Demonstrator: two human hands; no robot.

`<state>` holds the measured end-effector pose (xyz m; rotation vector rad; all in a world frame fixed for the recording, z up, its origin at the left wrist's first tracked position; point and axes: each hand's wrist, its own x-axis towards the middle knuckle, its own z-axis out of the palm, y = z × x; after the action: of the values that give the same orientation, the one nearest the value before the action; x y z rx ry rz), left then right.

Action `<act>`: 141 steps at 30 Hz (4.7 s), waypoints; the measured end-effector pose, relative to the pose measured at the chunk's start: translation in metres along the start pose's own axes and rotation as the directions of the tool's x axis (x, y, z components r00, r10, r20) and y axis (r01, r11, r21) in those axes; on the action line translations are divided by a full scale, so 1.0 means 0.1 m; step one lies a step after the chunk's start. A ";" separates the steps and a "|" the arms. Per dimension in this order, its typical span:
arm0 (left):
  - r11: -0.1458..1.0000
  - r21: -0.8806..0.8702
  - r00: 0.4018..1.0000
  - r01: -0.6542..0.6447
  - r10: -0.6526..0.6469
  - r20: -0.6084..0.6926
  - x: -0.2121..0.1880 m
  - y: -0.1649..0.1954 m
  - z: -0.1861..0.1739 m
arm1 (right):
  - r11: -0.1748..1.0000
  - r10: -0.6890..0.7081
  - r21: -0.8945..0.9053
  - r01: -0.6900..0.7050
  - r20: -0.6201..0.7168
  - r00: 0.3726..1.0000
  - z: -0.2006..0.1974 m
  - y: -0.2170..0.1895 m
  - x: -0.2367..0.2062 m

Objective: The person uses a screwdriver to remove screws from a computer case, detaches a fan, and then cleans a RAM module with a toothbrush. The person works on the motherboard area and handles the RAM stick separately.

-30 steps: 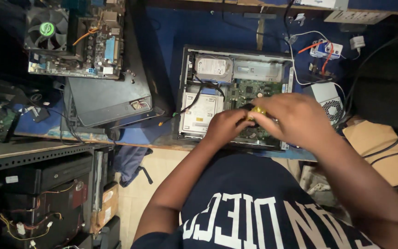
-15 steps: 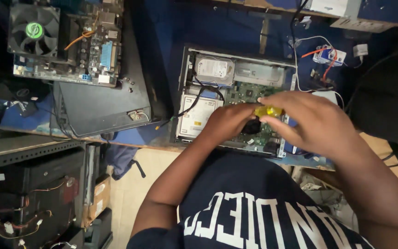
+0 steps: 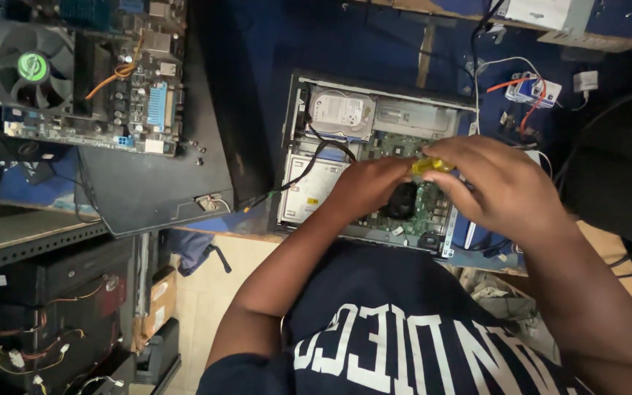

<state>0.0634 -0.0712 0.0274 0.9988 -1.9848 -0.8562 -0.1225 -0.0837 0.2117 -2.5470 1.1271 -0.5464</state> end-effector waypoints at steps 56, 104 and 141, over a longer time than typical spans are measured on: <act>0.980 -0.144 0.989 0.139 -0.143 -0.021 -0.09 -0.01 0.46 | 0.158 -0.173 0.979 -0.129 0.157 0.972 0.94 0.83 0.03; 0.927 -0.177 0.944 0.331 -0.327 0.051 -0.17 -0.07 0.63 | 0.785 0.315 0.612 0.096 -0.528 0.789 1.45 0.12 -0.16; 0.974 -0.192 0.991 0.116 -0.127 -0.049 -0.20 0.03 0.52 | 0.317 -0.056 0.927 -0.198 0.227 0.972 1.03 0.77 -0.18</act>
<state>0.0272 -0.0410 -0.0028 1.0311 -1.7684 -1.0478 -0.1362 -0.1074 0.0852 -1.4059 0.5092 -0.6227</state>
